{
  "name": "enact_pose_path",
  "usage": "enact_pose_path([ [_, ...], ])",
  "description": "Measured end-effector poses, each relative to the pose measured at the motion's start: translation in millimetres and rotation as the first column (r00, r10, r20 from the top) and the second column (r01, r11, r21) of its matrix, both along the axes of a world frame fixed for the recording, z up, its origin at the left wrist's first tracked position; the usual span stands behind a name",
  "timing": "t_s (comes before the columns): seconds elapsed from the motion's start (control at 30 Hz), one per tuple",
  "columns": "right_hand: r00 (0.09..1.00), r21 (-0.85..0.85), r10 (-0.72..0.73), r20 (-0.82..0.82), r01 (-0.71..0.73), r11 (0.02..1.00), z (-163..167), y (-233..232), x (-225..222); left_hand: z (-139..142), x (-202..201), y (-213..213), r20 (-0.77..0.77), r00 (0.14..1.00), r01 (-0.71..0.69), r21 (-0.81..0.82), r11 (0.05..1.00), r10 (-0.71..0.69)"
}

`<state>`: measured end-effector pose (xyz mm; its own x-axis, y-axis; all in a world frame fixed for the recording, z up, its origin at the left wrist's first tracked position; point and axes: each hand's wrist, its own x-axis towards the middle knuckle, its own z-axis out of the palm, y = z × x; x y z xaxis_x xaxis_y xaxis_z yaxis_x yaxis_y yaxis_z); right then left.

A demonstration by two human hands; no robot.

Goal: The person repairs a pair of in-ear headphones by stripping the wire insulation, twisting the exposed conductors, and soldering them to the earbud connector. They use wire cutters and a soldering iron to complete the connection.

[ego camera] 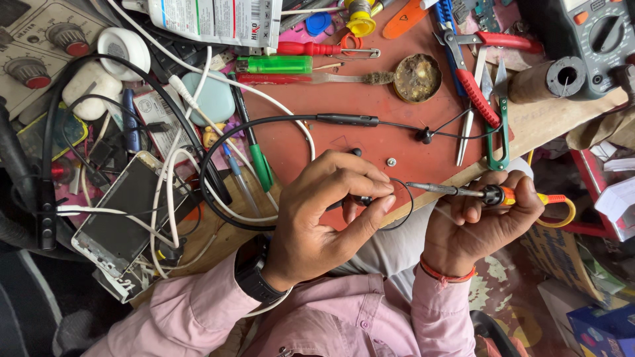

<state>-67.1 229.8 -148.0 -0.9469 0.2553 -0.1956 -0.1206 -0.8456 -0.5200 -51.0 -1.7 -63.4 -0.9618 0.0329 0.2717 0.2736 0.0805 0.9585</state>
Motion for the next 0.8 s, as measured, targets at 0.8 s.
enact_pose_path([
  [0.8,0.996,0.098,-0.083,-0.021,0.084,0.992,-6.7,-1.9,-0.8,0.3,-0.3,-1.2,-0.001,1.000,0.009,0.000,1.000,-0.009],
])
